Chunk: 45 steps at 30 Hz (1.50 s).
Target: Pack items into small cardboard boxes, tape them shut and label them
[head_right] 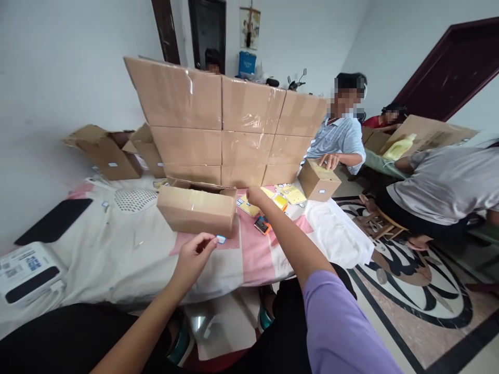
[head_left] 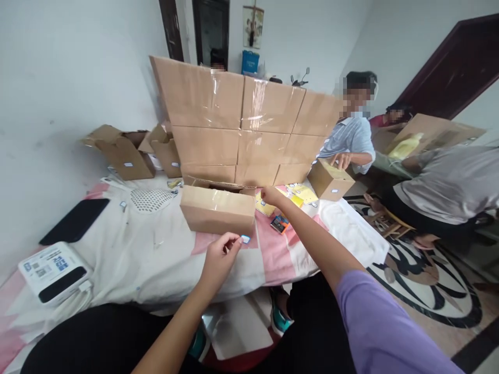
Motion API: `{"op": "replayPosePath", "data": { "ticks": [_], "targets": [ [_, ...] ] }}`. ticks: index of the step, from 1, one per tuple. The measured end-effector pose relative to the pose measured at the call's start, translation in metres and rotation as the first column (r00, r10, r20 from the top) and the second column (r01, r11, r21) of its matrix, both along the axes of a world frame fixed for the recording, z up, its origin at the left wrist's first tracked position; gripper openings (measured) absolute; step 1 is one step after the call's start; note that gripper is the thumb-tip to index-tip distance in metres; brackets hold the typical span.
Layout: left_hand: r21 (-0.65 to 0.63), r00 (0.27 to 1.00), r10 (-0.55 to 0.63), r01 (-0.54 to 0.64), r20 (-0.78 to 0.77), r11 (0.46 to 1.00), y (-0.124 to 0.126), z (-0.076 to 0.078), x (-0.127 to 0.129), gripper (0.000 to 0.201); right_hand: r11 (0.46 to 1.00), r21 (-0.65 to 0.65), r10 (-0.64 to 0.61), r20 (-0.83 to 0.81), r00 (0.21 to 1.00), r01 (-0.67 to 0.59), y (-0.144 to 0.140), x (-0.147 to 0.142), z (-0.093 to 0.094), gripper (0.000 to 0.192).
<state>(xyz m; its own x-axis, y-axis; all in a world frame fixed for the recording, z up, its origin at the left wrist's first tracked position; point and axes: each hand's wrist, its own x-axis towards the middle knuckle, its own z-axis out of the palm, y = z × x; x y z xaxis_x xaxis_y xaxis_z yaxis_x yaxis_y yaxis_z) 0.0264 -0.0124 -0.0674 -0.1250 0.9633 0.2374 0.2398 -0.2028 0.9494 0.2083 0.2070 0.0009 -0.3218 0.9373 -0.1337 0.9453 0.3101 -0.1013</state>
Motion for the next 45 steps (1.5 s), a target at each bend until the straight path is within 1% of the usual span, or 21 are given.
{"op": "replayPosePath", "data": {
  "ticks": [4, 8, 11, 14, 16, 18, 19, 22, 25, 27, 31, 33, 34, 35, 36, 37, 39, 40, 41, 42, 45],
  "targets": [
    [0.024, 0.998, 0.003, -0.002, -0.056, 1.0, -0.001, 0.003, -0.002, 0.03, 0.992, -0.051, -0.115, 0.053, 0.992, 0.118, 0.007, -0.012, -0.007, 0.035],
    [0.049, 0.994, 0.007, -0.002, -0.105, 0.999, -0.005, 0.012, -0.001, 0.031, 0.978, 0.062, -0.195, -0.043, 0.98, 0.197, -0.01, -0.009, 0.004, 0.036],
    [0.077, 0.989, 0.018, -0.007, -0.144, 0.997, -0.007, 0.017, -0.004, 0.029, 0.97, 0.163, -0.149, -0.181, 0.972, 0.179, -0.048, 0.001, 0.014, 0.029],
    [0.131, 0.966, 0.025, 0.01, -0.258, 0.991, -0.011, 0.02, -0.006, 0.027, 0.989, 0.141, 0.009, -0.387, 0.922, 0.05, -0.109, 0.016, 0.003, 0.034],
    [0.18, 0.942, 0.015, 0.048, -0.334, 0.983, -0.013, 0.022, -0.006, 0.023, 0.985, 0.056, 0.153, -0.706, 0.692, -0.161, -0.149, 0.023, -0.015, 0.029],
    [0.206, 0.93, 0.006, 0.075, -0.367, 0.976, -0.015, 0.023, -0.004, 0.022, 0.958, 0.019, 0.155, -0.873, 0.461, -0.287, -0.176, 0.024, -0.034, 0.027],
    [0.206, 0.929, 0.008, 0.073, -0.37, 0.976, -0.015, 0.024, -0.003, 0.023, 0.944, 0.009, 0.145, -0.908, 0.393, -0.328, -0.184, 0.023, -0.041, 0.027],
    [0.186, 0.924, 0.033, 0.042, -0.382, 0.982, -0.013, 0.024, 0.003, 0.026, 0.929, 0.001, 0.117, -0.95, 0.29, -0.37, -0.187, 0.02, -0.052, 0.025],
    [0.173, 0.894, 0.045, 0.036, -0.446, 0.984, -0.011, 0.021, 0.008, 0.026, 0.949, -0.046, 0.03, -0.971, 0.236, -0.312, -0.179, 0.019, -0.059, 0.022],
    [0.187, 0.866, 0.053, 0.048, -0.497, 0.981, -0.01, 0.016, 0.009, 0.023, 0.953, -0.063, 0.009, -0.972, 0.235, -0.297, -0.176, 0.019, -0.065, 0.019],
    [0.197, 0.804, 0.053, 0.081, -0.592, 0.977, -0.012, 0.007, 0.01, 0.022, 0.929, 0.061, 0.177, -0.94, 0.292, -0.365, -0.174, 0.019, -0.075, 0.011],
    [0.183, 0.761, 0.094, 0.033, -0.642, 0.983, -0.011, 0.006, 0.007, 0.024, 0.923, 0.09, 0.204, -0.939, 0.278, -0.374, -0.168, 0.018, -0.079, 0.016],
    [0.187, 0.736, 0.136, -0.013, -0.664, 0.982, -0.01, 0.007, 0.004, 0.026, 0.935, 0.064, 0.155, -0.958, 0.24, -0.348, -0.163, 0.017, -0.081, 0.022],
    [0.219, 0.707, 0.204, -0.071, -0.678, 0.973, -0.007, 0.009, -0.002, 0.028, 0.952, -0.002, 0.054, -0.983, 0.176, -0.305, -0.156, 0.014, -0.083, 0.028],
    [0.28, 0.671, 0.295, -0.135, -0.68, 0.951, -0.003, 0.012, -0.009, 0.029, 0.96, -0.111, -0.093, -0.992, 0.082, -0.258, -0.149, 0.011, -0.086, 0.033],
    [0.37, 0.625, 0.407, -0.196, -0.666, 0.908, 0.003, 0.016, -0.019, 0.031, 0.941, -0.248, -0.263, -0.964, -0.036, -0.229, -0.141, 0.008, -0.088, 0.035],
    [0.554, 0.525, 0.591, -0.249, -0.612, 0.795, 0.017, 0.025, -0.041, 0.036, 0.831, -0.496, -0.552, -0.792, -0.261, -0.254, -0.126, 0.0, -0.09, 0.031],
    [0.608, 0.486, 0.634, -0.236, -0.601, 0.758, 0.025, 0.029, -0.052, 0.041, 0.772, -0.565, -0.635, -0.699, -0.33, -0.291, -0.12, -0.004, -0.091, 0.027],
    [0.62, 0.465, 0.632, -0.203, -0.62, 0.758, 0.033, 0.032, -0.063, 0.047, 0.731, -0.601, -0.682, -0.633, -0.366, -0.323, -0.115, -0.007, -0.09, 0.022],
    [0.601, 0.457, 0.599, -0.162, -0.658, 0.783, 0.04, 0.034, -0.071, 0.051, 0.71, -0.615, -0.704, -0.599, -0.382, -0.343, -0.111, -0.01, -0.09, 0.02],
    [0.483, 0.479, 0.461, -0.086, -0.747, 0.872, 0.053, 0.031, -0.082, 0.052, 0.691, -0.635, -0.722, -0.581, -0.376, -0.345, -0.105, -0.012, -0.088, 0.015]
  ]
}}
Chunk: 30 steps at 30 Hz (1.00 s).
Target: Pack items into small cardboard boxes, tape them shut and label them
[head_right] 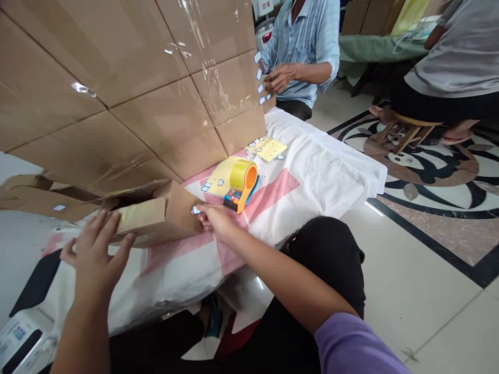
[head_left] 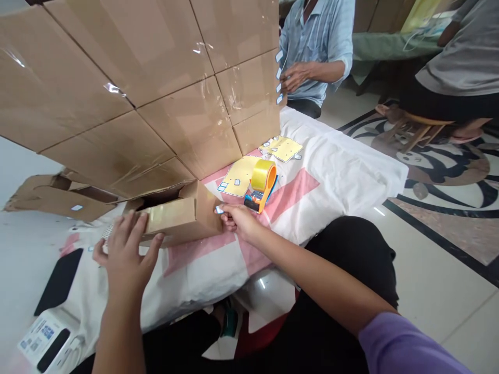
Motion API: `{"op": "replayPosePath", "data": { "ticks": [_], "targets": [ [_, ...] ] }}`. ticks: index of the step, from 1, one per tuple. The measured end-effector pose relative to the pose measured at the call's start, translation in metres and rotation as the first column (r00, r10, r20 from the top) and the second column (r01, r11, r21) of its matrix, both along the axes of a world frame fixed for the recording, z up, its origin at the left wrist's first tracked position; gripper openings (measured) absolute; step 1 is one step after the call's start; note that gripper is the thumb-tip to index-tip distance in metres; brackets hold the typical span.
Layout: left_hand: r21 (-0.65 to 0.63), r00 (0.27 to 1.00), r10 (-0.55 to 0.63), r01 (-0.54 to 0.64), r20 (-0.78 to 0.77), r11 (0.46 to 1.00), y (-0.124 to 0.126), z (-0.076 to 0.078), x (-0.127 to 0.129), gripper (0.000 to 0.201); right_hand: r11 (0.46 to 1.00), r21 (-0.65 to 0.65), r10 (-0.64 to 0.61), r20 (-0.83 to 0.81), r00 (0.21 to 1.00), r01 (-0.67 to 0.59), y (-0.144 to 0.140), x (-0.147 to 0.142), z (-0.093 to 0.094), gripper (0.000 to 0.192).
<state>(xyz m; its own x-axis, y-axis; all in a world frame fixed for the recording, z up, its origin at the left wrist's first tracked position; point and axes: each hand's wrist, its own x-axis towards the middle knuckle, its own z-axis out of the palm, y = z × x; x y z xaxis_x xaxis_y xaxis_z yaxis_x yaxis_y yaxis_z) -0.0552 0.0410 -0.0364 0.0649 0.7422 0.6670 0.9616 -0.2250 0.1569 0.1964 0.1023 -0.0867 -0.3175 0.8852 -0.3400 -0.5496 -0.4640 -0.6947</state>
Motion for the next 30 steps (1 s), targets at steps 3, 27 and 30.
{"op": "replayPosePath", "data": {
  "ticks": [3, 27, 30],
  "targets": [
    [-0.02, 0.999, -0.02, 0.021, 0.039, 1.0, -0.003, -0.008, 0.006, 0.051, 1.0, -0.007, -0.002, 0.01, 1.0, 0.003, 0.002, 0.003, 0.001, 0.017],
    [0.158, 0.986, -0.018, 0.044, -0.164, 0.986, -0.037, -0.02, 0.014, 0.054, 0.933, -0.013, 0.36, 0.098, 0.928, -0.36, 0.019, 0.026, 0.016, 0.028],
    [0.171, 0.988, -0.013, 0.039, -0.153, 0.985, -0.037, -0.023, 0.014, 0.052, 0.919, -0.037, 0.394, 0.142, 0.908, -0.393, 0.02, 0.028, 0.018, 0.025]
  ]
}}
